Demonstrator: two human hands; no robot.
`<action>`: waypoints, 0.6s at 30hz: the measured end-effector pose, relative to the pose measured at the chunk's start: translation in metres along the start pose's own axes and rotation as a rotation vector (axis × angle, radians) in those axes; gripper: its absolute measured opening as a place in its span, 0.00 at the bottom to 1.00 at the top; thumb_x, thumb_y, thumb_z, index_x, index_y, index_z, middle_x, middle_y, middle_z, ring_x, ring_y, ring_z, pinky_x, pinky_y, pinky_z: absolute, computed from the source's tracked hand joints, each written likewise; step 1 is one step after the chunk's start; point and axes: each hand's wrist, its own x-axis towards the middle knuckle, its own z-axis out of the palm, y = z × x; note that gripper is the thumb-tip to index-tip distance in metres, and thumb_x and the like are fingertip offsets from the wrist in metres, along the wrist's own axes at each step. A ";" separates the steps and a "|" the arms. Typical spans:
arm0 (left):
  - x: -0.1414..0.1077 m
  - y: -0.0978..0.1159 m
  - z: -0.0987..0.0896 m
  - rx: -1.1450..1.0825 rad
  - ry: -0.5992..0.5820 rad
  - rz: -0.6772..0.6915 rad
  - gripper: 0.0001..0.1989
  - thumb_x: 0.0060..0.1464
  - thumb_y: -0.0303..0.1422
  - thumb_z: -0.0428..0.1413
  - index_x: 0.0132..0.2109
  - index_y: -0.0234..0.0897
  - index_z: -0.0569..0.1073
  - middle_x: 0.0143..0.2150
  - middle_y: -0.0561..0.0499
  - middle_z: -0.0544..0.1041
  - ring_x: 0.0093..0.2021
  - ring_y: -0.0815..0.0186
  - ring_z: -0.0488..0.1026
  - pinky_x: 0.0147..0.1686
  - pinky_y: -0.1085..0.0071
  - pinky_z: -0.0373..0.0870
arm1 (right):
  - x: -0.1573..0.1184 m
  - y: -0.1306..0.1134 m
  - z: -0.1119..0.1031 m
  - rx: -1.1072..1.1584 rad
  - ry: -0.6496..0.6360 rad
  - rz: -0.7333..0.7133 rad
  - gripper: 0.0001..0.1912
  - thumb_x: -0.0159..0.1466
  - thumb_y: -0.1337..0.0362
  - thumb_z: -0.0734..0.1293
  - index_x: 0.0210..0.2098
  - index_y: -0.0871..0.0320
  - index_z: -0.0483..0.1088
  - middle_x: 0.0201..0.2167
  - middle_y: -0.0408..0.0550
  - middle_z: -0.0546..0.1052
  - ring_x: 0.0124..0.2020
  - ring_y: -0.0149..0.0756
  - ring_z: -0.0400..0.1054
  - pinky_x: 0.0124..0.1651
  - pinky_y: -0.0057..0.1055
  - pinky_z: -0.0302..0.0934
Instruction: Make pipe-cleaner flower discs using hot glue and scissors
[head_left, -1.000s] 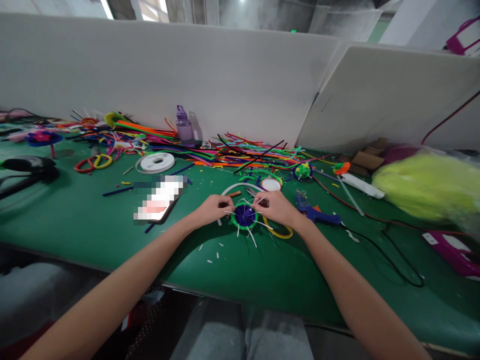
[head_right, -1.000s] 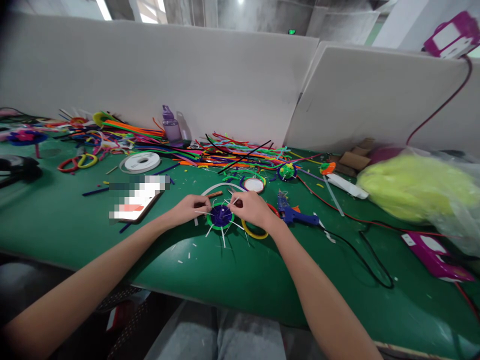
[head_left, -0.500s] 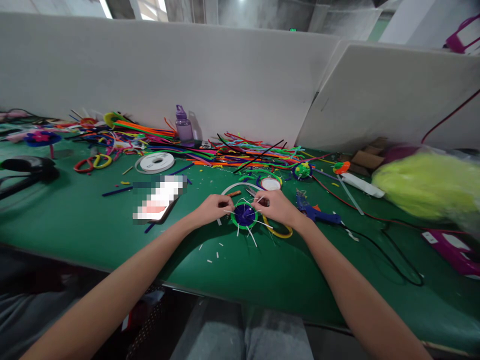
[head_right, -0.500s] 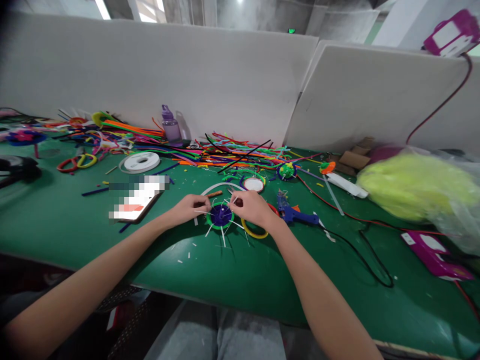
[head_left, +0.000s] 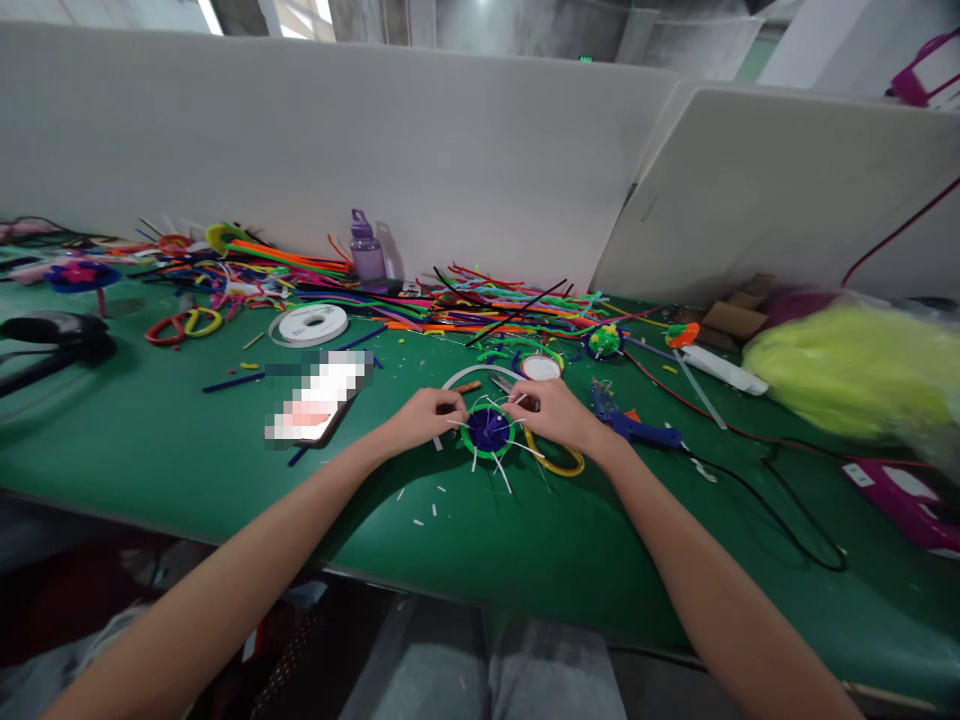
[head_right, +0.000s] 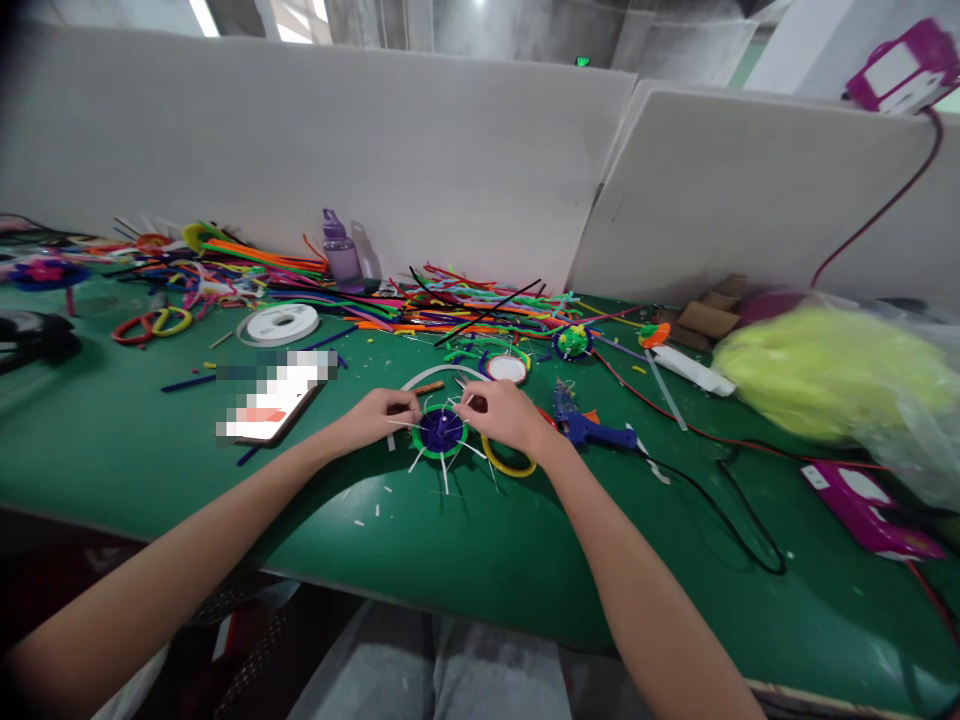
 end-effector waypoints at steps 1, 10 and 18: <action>0.000 0.000 0.000 0.001 0.001 0.001 0.07 0.46 0.31 0.49 0.25 0.33 0.68 0.22 0.55 0.65 0.24 0.72 0.60 0.26 0.76 0.55 | 0.000 0.000 0.000 -0.002 -0.002 0.001 0.10 0.60 0.58 0.63 0.28 0.58 0.69 0.21 0.43 0.72 0.23 0.30 0.63 0.26 0.26 0.51; 0.001 0.001 0.000 0.032 0.003 -0.018 0.08 0.46 0.32 0.48 0.25 0.33 0.68 0.22 0.55 0.66 0.24 0.71 0.61 0.26 0.76 0.56 | 0.000 0.003 0.001 -0.018 -0.002 -0.001 0.12 0.60 0.57 0.63 0.27 0.58 0.70 0.20 0.43 0.71 0.22 0.30 0.62 0.25 0.26 0.50; 0.001 -0.001 0.001 0.022 0.004 -0.006 0.08 0.47 0.32 0.49 0.25 0.33 0.68 0.22 0.55 0.65 0.24 0.72 0.60 0.26 0.76 0.55 | 0.000 0.003 0.002 -0.031 0.016 -0.004 0.13 0.60 0.56 0.62 0.28 0.58 0.70 0.21 0.44 0.72 0.22 0.30 0.62 0.25 0.26 0.51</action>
